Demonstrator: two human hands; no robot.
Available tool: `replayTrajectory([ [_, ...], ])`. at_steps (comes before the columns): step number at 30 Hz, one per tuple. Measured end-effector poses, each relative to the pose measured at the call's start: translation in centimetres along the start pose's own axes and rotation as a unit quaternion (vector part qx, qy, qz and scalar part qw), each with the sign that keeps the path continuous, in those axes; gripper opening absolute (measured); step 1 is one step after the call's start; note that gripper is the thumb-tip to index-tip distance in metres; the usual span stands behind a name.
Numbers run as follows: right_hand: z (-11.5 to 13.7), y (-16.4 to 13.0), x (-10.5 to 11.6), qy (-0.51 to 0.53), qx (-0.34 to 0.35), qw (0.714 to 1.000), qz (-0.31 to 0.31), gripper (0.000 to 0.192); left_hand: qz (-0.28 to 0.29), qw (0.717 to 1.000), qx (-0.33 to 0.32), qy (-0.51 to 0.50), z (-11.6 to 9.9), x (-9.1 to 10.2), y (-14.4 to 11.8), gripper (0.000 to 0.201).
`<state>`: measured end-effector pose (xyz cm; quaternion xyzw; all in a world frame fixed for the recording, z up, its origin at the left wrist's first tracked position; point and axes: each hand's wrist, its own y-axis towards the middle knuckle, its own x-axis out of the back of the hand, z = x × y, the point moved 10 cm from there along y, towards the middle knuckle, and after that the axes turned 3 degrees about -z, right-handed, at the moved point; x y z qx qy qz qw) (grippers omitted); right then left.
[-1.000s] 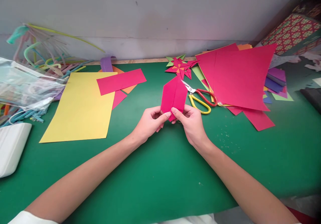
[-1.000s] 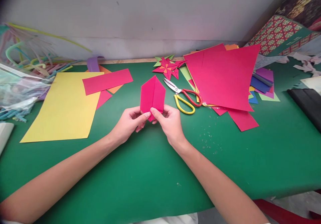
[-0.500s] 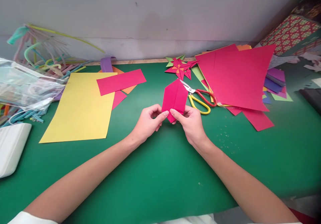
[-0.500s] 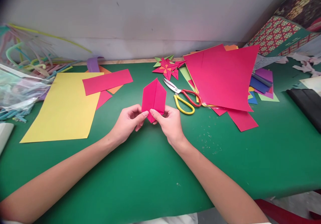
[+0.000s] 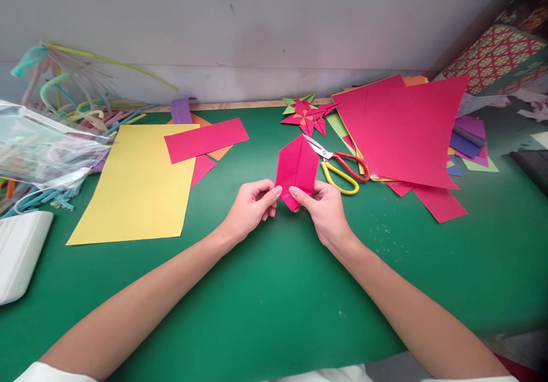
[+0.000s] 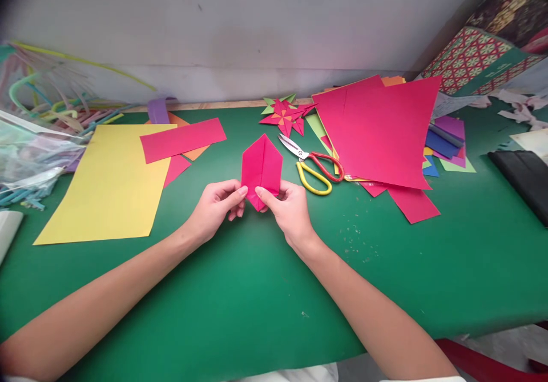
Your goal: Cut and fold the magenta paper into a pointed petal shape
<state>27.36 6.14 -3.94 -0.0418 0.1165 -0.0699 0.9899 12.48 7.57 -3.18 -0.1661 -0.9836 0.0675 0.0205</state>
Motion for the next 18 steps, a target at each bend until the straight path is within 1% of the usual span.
replayTrajectory([
  [3,-0.1,0.0,0.1,0.003,0.003,1.000,-0.003,0.025,-0.014,1.000,-0.003,0.000,0.1,0.1,-0.1,0.045],
  [6,0.2,0.0,0.2,-0.009,0.015,1.000,-0.002,0.024,-0.020,1.000,0.003,-0.008,0.0,0.0,-0.1,0.039],
  [9,0.2,-0.1,-0.2,-0.039,0.013,0.999,0.029,0.025,-0.010,1.000,-0.014,-0.018,-0.7,0.0,0.2,0.033],
  [11,-0.2,-0.3,-0.9,-0.053,-0.006,0.997,0.064,0.029,-0.008,0.999,-0.032,-0.017,-1.3,0.3,0.4,0.034],
  [13,-0.8,-0.5,-1.4,-0.063,-0.028,0.994,0.091,0.033,-0.017,0.999,-0.040,-0.017,-1.6,0.8,0.6,0.034],
  [18,-1.3,-0.6,-1.7,-0.080,-0.044,0.990,0.106,0.033,-0.021,0.999,-0.026,-0.031,-1.5,1.4,0.8,0.032],
])
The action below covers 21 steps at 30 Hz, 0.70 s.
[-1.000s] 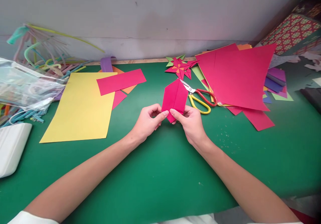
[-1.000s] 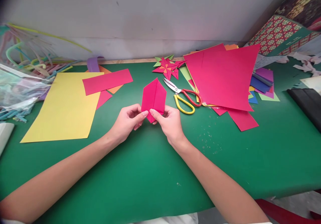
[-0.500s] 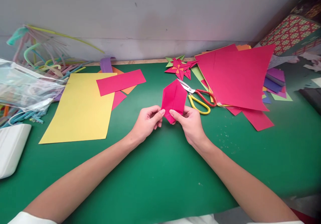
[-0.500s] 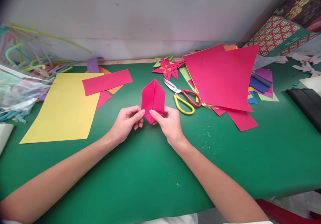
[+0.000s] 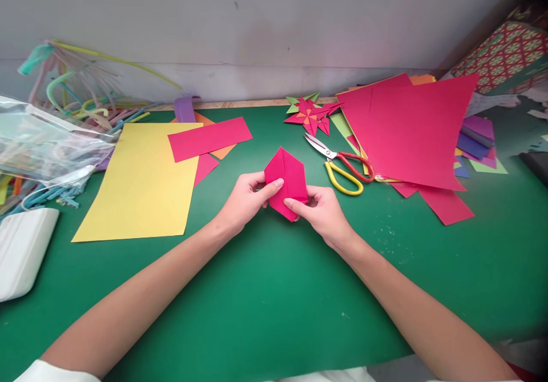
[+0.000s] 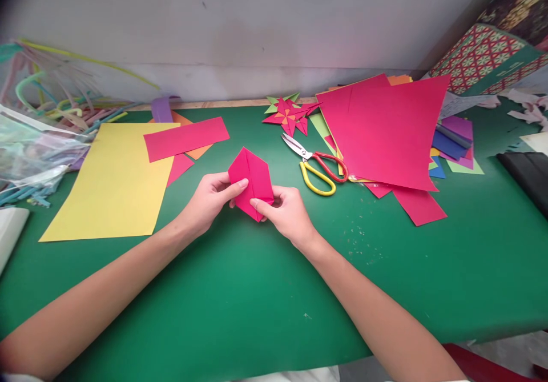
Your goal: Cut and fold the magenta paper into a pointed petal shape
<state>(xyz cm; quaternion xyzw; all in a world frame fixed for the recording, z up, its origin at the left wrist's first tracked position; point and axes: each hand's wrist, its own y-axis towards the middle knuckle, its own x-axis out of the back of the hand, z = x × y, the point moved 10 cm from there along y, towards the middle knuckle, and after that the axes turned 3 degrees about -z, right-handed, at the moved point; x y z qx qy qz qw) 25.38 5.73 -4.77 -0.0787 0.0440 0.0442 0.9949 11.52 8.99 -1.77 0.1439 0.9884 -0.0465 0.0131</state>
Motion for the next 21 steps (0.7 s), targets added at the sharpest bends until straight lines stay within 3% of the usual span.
replayTrajectory([
  [8,-0.2,-0.2,-0.8,-0.010,-0.027,0.999,0.036,0.030,-0.034,0.999,-0.008,0.006,-0.9,1.3,0.3,0.031],
  [16,0.1,-0.3,-0.8,-0.011,-0.038,0.998,0.048,0.037,-0.018,1.000,-0.010,0.010,-1.6,1.1,0.1,0.028],
  [21,0.1,-0.3,-0.9,-0.012,-0.037,0.997,0.060,0.029,-0.017,0.999,-0.022,0.017,-2.0,1.2,0.2,0.029],
])
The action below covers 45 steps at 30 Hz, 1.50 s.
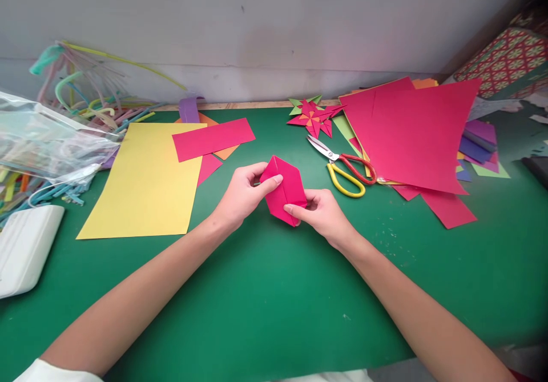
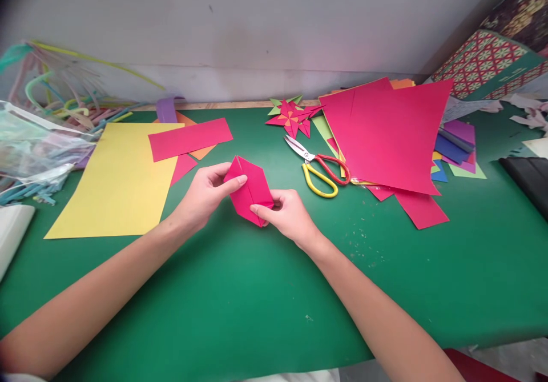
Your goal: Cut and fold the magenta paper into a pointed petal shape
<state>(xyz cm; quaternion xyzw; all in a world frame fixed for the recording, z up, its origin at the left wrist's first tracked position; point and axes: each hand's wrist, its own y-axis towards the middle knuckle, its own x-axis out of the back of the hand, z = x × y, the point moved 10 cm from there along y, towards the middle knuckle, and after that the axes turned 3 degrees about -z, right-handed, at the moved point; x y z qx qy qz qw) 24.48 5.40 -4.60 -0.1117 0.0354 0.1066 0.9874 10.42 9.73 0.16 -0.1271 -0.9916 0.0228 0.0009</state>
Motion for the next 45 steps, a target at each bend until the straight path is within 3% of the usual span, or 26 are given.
replayTrajectory([
  [6,-0.4,0.0,-0.3,-0.019,0.000,1.000,0.021,0.028,-0.040,0.998,-0.030,0.041,-1.1,1.3,0.3,0.031],
  [16,0.3,0.0,-0.7,-0.042,0.030,0.999,0.015,0.033,-0.076,0.994,-0.045,0.071,-2.0,2.0,0.1,0.031],
  [23,0.3,0.2,0.5,0.045,0.032,0.997,-0.048,0.038,-0.122,0.991,-0.056,0.021,-1.8,3.1,0.2,0.025],
  [32,1.8,0.1,6.1,0.074,0.097,0.967,-0.221,0.034,-0.090,0.994,-0.029,0.050,-0.4,3.0,0.4,0.028],
  [45,2.7,0.0,7.3,0.046,0.118,0.962,-0.240,0.032,-0.111,0.988,-0.041,0.095,0.4,3.4,0.3,0.031],
])
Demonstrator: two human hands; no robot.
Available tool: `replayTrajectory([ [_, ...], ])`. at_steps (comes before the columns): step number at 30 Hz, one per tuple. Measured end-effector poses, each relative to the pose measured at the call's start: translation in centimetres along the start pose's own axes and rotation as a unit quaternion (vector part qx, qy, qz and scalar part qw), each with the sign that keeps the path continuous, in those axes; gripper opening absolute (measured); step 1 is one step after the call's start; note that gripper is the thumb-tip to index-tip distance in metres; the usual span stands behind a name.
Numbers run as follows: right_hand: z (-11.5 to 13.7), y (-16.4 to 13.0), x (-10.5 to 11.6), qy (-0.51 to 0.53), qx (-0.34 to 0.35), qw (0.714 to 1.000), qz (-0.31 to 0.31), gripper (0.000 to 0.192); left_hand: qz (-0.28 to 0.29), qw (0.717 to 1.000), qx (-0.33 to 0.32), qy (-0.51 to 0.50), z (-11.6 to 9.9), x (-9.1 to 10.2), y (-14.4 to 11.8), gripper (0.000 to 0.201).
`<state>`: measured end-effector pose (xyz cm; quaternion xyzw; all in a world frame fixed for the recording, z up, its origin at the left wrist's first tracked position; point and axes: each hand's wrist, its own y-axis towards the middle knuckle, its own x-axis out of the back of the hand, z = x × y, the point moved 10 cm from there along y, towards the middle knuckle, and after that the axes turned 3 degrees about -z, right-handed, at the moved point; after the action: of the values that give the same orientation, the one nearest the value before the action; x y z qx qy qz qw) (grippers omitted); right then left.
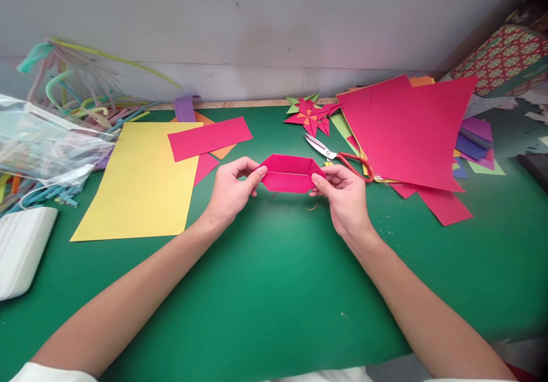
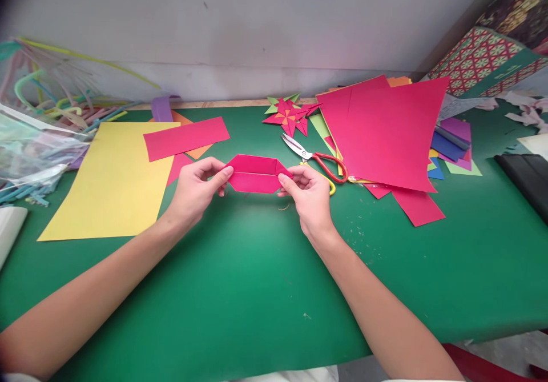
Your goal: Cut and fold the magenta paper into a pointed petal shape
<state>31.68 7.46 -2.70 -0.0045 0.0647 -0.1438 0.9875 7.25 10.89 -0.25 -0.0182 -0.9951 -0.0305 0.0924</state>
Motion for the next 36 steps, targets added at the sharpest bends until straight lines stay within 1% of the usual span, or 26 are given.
replayTrajectory([
  [4,0.3,0.1,-0.2,0.024,0.002,1.000,0.010,0.030,0.006,1.000,-0.001,-0.021,-0.1,0.0,0.1,0.030],
  [9,-0.5,0.2,-1.3,0.031,-0.036,0.996,0.071,0.036,0.005,0.998,0.011,-0.054,0.1,0.4,0.4,0.029],
  [12,-0.8,0.4,-1.5,0.030,-0.040,0.994,0.096,0.037,0.002,0.998,0.020,-0.056,0.1,0.6,0.5,0.028],
  [14,-0.9,0.5,-1.3,0.026,-0.037,0.994,0.097,0.036,0.006,0.999,0.021,-0.050,0.1,0.6,0.5,0.027],
  [17,-0.9,0.6,-0.9,0.021,-0.034,0.996,0.082,0.034,0.012,0.999,0.020,-0.039,0.2,0.5,0.5,0.027],
  [20,-0.6,0.5,-0.8,0.019,-0.027,0.997,0.076,0.031,0.015,0.999,0.021,-0.035,0.4,0.6,0.6,0.027],
  [24,0.3,0.2,-1.1,-0.007,-0.002,0.997,0.081,0.029,0.051,0.998,0.025,-0.018,0.3,0.4,1.0,0.027],
  [26,0.4,-0.1,-1.4,-0.023,0.006,0.996,0.088,0.030,0.046,0.999,0.002,0.010,-0.4,0.9,1.3,0.026],
  [28,0.3,-0.4,-1.8,-0.035,0.006,0.994,0.100,0.030,0.032,0.998,-0.033,0.048,-1.6,1.4,1.4,0.026],
  [30,0.0,-0.7,-2.4,-0.043,0.004,0.992,0.117,0.029,0.044,0.992,-0.074,0.094,-2.9,1.2,1.2,0.029],
  [32,0.0,-1.2,-3.0,-0.050,0.006,0.989,0.137,0.028,0.078,0.979,-0.123,0.145,-4.4,0.2,0.7,0.032],
  [34,0.1,-1.7,-3.7,-0.064,0.013,0.985,0.161,0.025,0.122,0.958,-0.170,0.197,-5.6,-1.4,-0.2,0.033],
  [36,0.5,-2.3,-4.4,-0.077,0.026,0.979,0.189,0.022,0.168,0.935,-0.195,0.245,-6.2,-3.0,-1.0,0.030],
])
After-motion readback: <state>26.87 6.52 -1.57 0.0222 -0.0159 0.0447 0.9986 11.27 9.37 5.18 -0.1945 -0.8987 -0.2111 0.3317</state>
